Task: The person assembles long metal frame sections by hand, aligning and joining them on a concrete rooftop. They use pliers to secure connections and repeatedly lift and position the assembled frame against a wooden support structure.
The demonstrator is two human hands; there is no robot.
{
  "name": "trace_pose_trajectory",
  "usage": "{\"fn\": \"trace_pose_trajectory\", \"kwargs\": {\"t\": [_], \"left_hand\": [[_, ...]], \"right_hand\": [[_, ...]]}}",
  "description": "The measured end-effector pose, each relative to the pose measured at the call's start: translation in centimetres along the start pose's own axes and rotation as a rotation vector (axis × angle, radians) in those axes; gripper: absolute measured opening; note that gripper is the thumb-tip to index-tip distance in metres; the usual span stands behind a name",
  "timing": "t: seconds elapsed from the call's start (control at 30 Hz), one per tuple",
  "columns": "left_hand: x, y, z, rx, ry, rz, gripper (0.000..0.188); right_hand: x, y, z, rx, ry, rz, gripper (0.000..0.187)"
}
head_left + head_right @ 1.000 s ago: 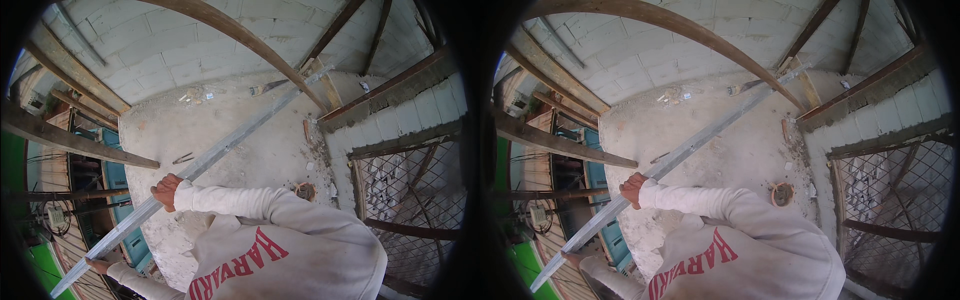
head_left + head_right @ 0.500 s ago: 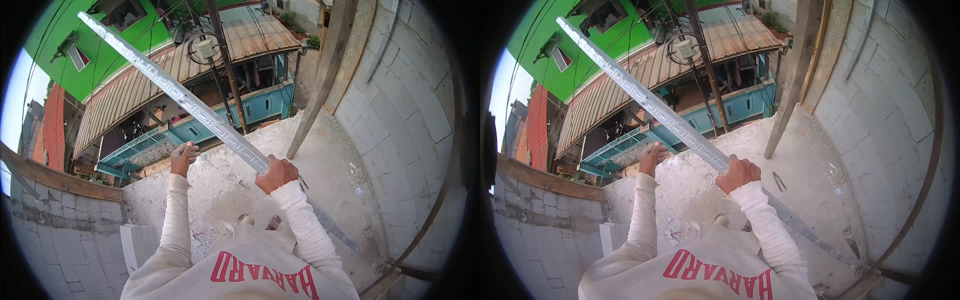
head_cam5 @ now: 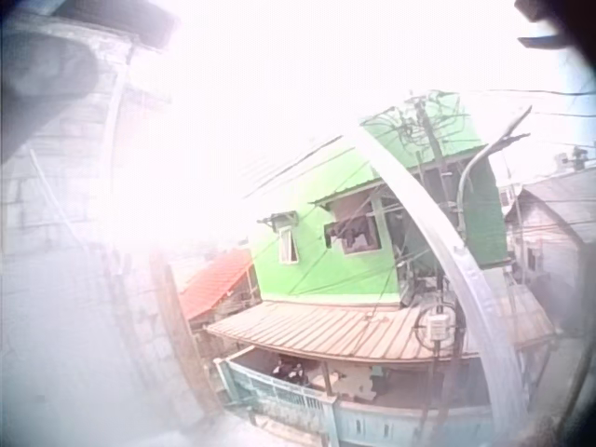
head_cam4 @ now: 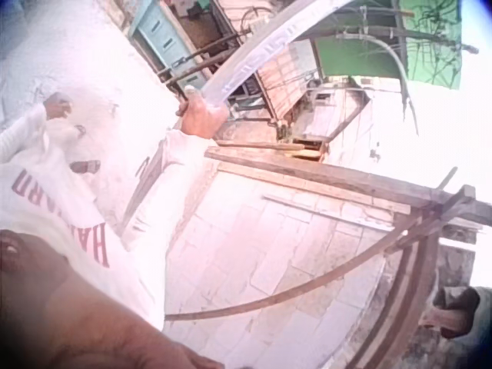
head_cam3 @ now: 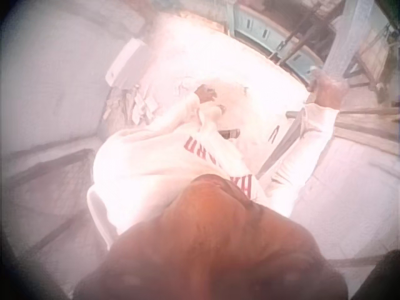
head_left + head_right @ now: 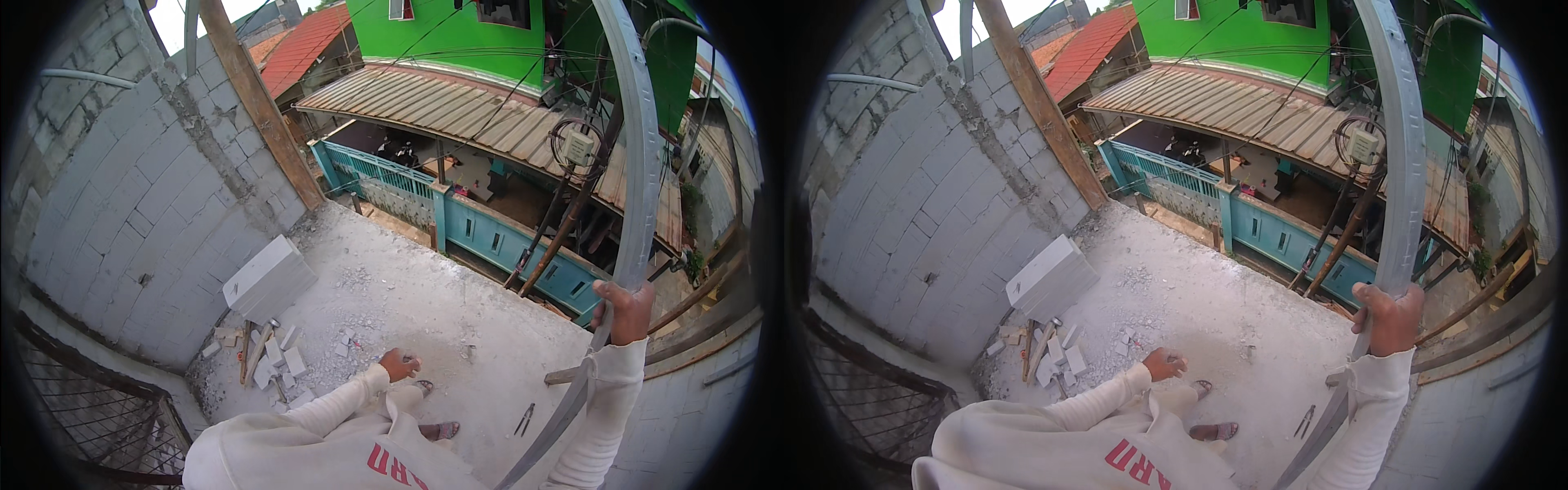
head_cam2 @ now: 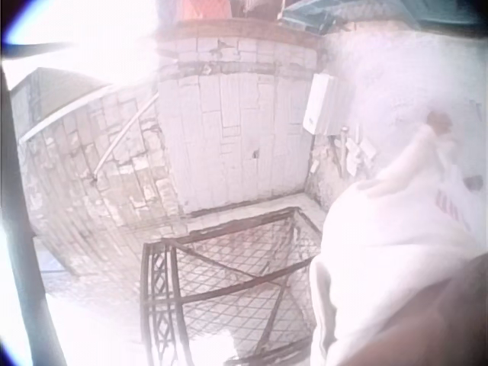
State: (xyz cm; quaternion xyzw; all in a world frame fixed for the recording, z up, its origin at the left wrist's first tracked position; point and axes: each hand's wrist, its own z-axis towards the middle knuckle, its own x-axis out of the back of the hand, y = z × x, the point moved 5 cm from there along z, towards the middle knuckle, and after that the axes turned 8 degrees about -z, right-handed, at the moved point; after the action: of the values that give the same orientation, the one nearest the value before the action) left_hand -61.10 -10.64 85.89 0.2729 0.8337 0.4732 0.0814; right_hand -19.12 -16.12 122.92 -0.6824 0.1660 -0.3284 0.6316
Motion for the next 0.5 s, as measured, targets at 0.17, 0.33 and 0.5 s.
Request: {"fn": "trace_pose_trajectory", "kwargs": {"t": [0.17, 0.33, 0.5], "left_hand": [[6.3, -4.2, -2.7, -0.004, 0.160, -0.102, 0.035], [13.7, -3.3, -2.6, -0.129, 0.314, -0.120, 0.037], [26.2, 2.3, -3.4, -0.333, 0.532, -0.183, 0.035]], "right_hand": [[-2.1, -6.6, 2.3, 0.131, -0.049, 0.030, 0.054], [-2.9, -12.9, 5.0, 0.297, -0.083, -0.041, 0.045], [-7.7, -20.9, 6.3, 0.317, -0.069, -0.010, 0.045]]}}
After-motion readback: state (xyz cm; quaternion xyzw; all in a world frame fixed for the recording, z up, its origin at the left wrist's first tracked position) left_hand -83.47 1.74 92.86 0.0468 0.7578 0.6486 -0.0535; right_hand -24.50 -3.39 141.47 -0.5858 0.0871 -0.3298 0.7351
